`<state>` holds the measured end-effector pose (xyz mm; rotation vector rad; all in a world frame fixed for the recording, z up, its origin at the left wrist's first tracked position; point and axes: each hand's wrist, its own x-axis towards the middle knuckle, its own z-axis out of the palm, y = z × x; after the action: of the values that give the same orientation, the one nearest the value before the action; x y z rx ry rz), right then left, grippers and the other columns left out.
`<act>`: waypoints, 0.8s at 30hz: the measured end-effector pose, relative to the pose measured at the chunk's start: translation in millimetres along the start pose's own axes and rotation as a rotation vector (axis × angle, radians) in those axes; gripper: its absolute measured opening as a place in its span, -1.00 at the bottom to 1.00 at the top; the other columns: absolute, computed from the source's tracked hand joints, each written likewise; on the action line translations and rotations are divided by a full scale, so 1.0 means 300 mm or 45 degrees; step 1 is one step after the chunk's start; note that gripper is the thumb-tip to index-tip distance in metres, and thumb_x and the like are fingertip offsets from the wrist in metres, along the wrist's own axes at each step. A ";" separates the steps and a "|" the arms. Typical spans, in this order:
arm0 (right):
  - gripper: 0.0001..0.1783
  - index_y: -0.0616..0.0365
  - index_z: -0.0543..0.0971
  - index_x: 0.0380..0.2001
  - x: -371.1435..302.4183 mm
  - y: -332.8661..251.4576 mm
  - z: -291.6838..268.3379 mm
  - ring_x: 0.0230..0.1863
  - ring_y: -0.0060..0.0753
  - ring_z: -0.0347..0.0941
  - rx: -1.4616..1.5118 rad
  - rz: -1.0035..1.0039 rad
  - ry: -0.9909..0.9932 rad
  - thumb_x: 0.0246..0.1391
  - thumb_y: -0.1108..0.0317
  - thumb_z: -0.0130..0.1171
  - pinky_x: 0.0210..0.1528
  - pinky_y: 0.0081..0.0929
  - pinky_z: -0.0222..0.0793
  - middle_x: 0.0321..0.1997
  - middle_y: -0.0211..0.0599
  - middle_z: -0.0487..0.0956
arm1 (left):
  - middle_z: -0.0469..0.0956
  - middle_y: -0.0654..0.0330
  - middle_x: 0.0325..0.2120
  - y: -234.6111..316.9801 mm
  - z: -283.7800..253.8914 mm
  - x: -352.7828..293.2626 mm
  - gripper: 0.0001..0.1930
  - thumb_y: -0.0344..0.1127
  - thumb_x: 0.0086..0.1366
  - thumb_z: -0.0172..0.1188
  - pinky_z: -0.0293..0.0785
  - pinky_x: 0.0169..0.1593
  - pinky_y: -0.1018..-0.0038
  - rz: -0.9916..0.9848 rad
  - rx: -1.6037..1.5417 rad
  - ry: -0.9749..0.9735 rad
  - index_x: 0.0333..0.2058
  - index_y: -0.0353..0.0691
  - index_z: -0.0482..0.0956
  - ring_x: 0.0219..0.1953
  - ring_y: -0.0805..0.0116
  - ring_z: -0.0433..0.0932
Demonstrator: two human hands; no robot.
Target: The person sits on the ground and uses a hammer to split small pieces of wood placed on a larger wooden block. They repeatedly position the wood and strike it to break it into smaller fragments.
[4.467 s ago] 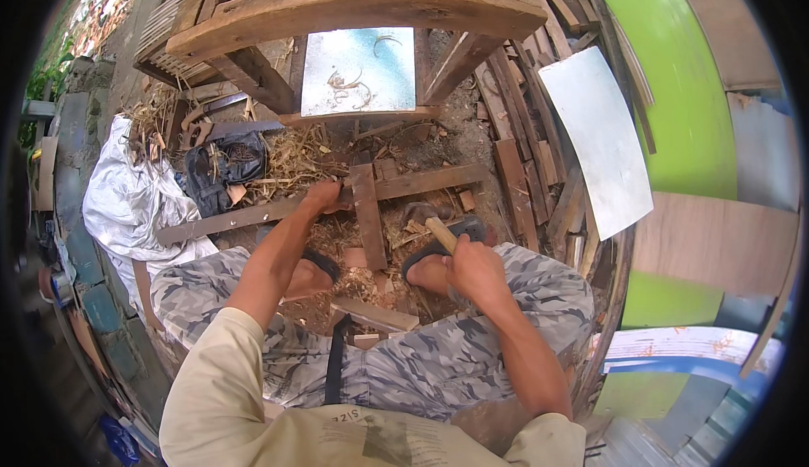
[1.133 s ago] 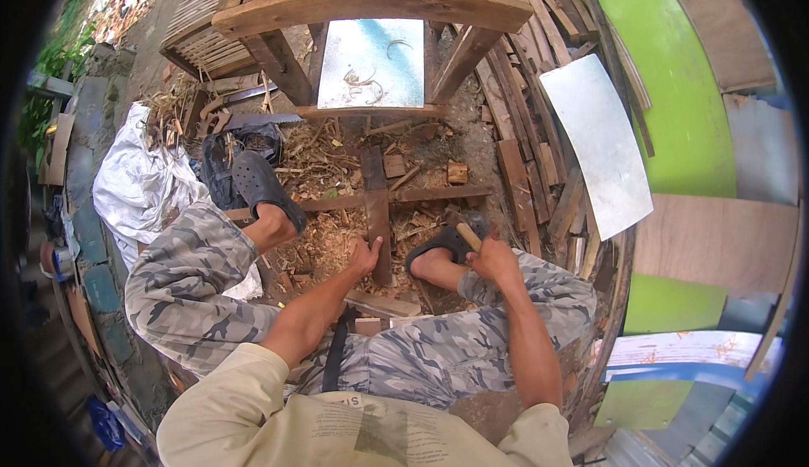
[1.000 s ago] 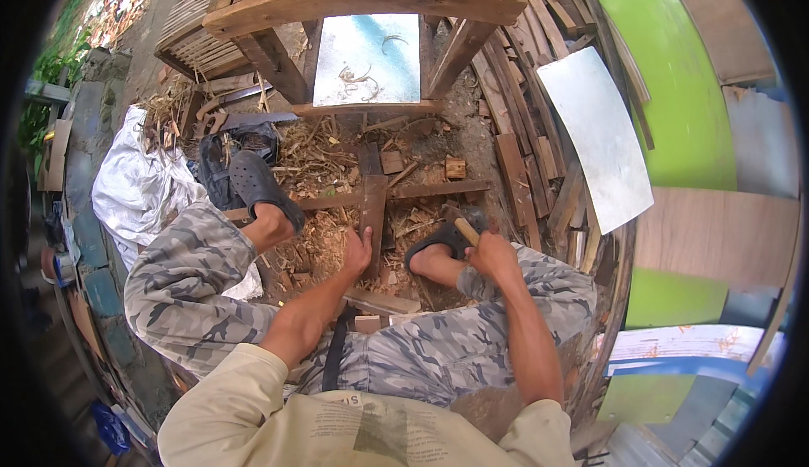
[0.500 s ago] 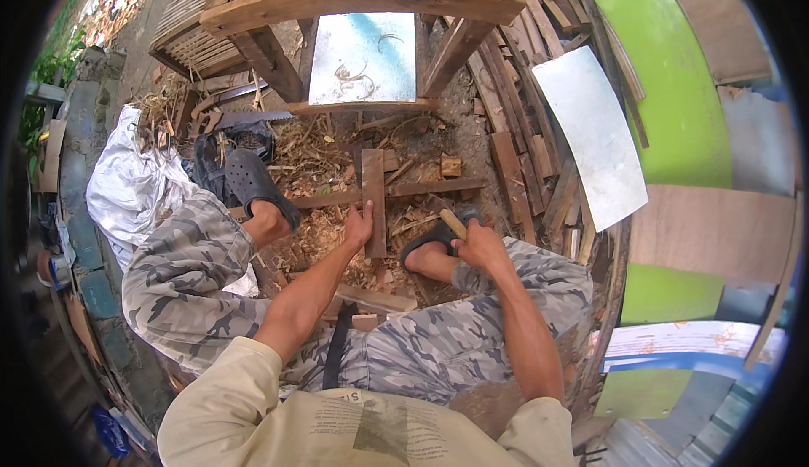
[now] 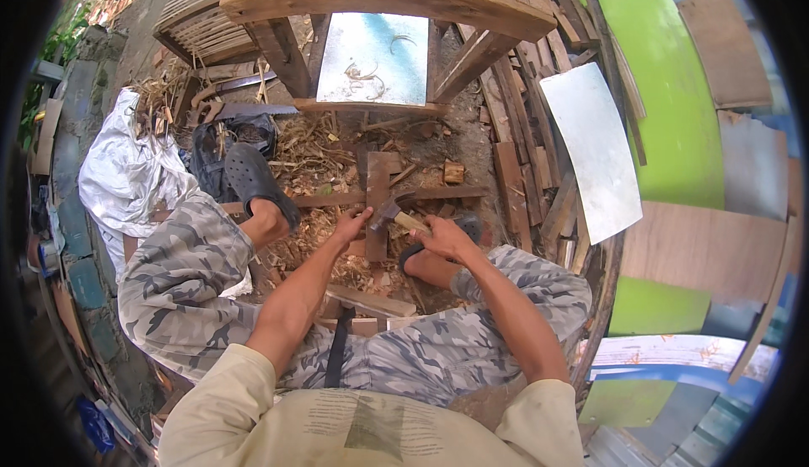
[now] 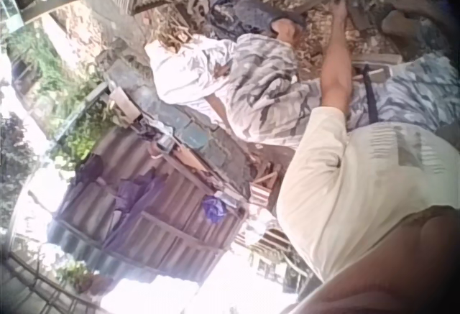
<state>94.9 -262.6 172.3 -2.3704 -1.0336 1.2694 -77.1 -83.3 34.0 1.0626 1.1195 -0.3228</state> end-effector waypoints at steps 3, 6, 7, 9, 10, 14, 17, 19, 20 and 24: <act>-0.34 0.32 0.59 -0.24 0.061 -0.032 -0.040 -0.40 -0.12 0.50 0.068 -0.098 -0.176 -0.03 -0.18 0.31 -0.33 -0.22 0.34 -0.46 0.04 0.56 | 0.55 0.08 -0.08 -0.036 -0.030 -0.002 -0.39 -0.07 0.23 0.27 0.54 -0.24 0.38 0.097 -0.093 0.019 0.15 -0.31 0.40 -0.16 0.29 0.56; -0.37 0.27 0.63 -0.31 0.148 0.001 -0.060 -0.54 -0.33 0.42 0.095 -0.036 -0.301 -0.13 -0.16 0.42 -0.47 -0.31 0.26 -0.58 -0.14 0.53 | 0.55 0.12 -0.11 -0.045 -0.016 -0.024 -0.46 -0.28 0.23 0.26 0.53 -0.26 0.45 0.153 -0.166 -0.039 0.16 -0.31 0.38 -0.21 0.37 0.55; -0.41 0.26 0.64 -0.32 0.172 -0.007 -0.076 -0.59 -0.41 0.38 0.141 0.033 -0.374 -0.13 -0.13 0.43 -0.52 -0.35 0.22 -0.62 -0.21 0.51 | 0.54 0.12 -0.10 -0.042 -0.017 -0.026 -0.45 -0.27 0.22 0.27 0.54 -0.26 0.44 0.162 -0.128 -0.044 0.16 -0.32 0.38 -0.20 0.36 0.55; -0.52 0.19 0.66 -0.36 0.198 0.006 -0.107 -0.75 -0.63 0.24 0.297 0.133 -0.510 -0.09 -0.04 0.43 -0.68 -0.50 0.04 -0.74 -0.46 0.42 | 0.53 0.11 -0.09 -0.034 -0.012 -0.022 -0.43 -0.26 0.21 0.28 0.56 -0.25 0.42 0.181 -0.045 -0.071 0.16 -0.34 0.36 -0.17 0.36 0.55; -0.52 0.20 0.65 -0.39 0.212 0.009 -0.115 -0.76 -0.62 0.24 0.312 0.120 -0.537 -0.10 -0.05 0.43 -0.69 -0.50 0.05 -0.76 -0.45 0.41 | 0.53 0.11 -0.10 -0.062 -0.022 0.004 -0.45 -0.29 0.21 0.27 0.56 -0.27 0.43 0.234 -0.016 -0.054 0.14 -0.36 0.36 -0.20 0.37 0.55; -0.55 0.19 0.62 -0.47 0.253 0.062 -0.129 -0.78 -0.61 0.25 0.411 0.126 -0.627 -0.11 -0.03 0.42 -0.72 -0.50 0.08 -0.79 -0.46 0.38 | 0.52 0.13 -0.16 -0.125 -0.024 0.058 -0.52 -0.37 0.23 0.23 0.54 -0.32 0.48 0.364 0.118 -0.008 0.09 -0.39 0.36 -0.29 0.43 0.54; -0.58 0.19 0.65 -0.45 0.272 0.096 -0.146 -0.78 -0.65 0.27 0.442 0.154 -0.656 -0.10 0.01 0.44 -0.73 -0.55 0.09 -0.75 -0.47 0.43 | 0.51 0.15 -0.19 -0.133 -0.007 0.056 -0.52 -0.38 0.22 0.24 0.53 -0.33 0.49 0.400 0.137 0.016 0.08 -0.40 0.34 -0.31 0.46 0.53; -0.59 0.20 0.66 -0.45 0.273 0.086 -0.150 -0.78 -0.66 0.28 0.412 0.153 -0.670 -0.09 0.02 0.44 -0.73 -0.57 0.10 -0.74 -0.47 0.46 | 0.51 0.16 -0.21 -0.153 -0.005 0.035 -0.50 -0.36 0.22 0.26 0.54 -0.33 0.48 0.359 0.127 0.040 0.08 -0.40 0.33 -0.29 0.46 0.53; -0.59 0.20 0.66 -0.46 0.274 0.081 -0.154 -0.78 -0.66 0.28 0.383 0.146 -0.670 -0.09 0.02 0.44 -0.73 -0.57 0.10 -0.74 -0.46 0.46 | 0.51 0.16 -0.21 -0.160 -0.008 0.028 -0.49 -0.35 0.21 0.27 0.54 -0.32 0.48 0.315 0.127 0.050 0.08 -0.40 0.33 -0.28 0.46 0.53; -0.56 0.20 0.62 -0.51 0.282 0.111 -0.160 -0.79 -0.63 0.28 0.430 0.127 -0.682 -0.10 -0.01 0.41 -0.73 -0.53 0.08 -0.78 -0.46 0.42 | 0.51 0.15 -0.21 -0.116 0.015 -0.015 -0.46 -0.27 0.22 0.31 0.55 -0.30 0.47 0.297 0.156 0.070 0.08 -0.41 0.33 -0.25 0.45 0.54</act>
<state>180.0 -223.1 130.4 -1.8885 -0.7473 2.0037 -100.4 -105.6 19.6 1.3042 1.0217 -0.1789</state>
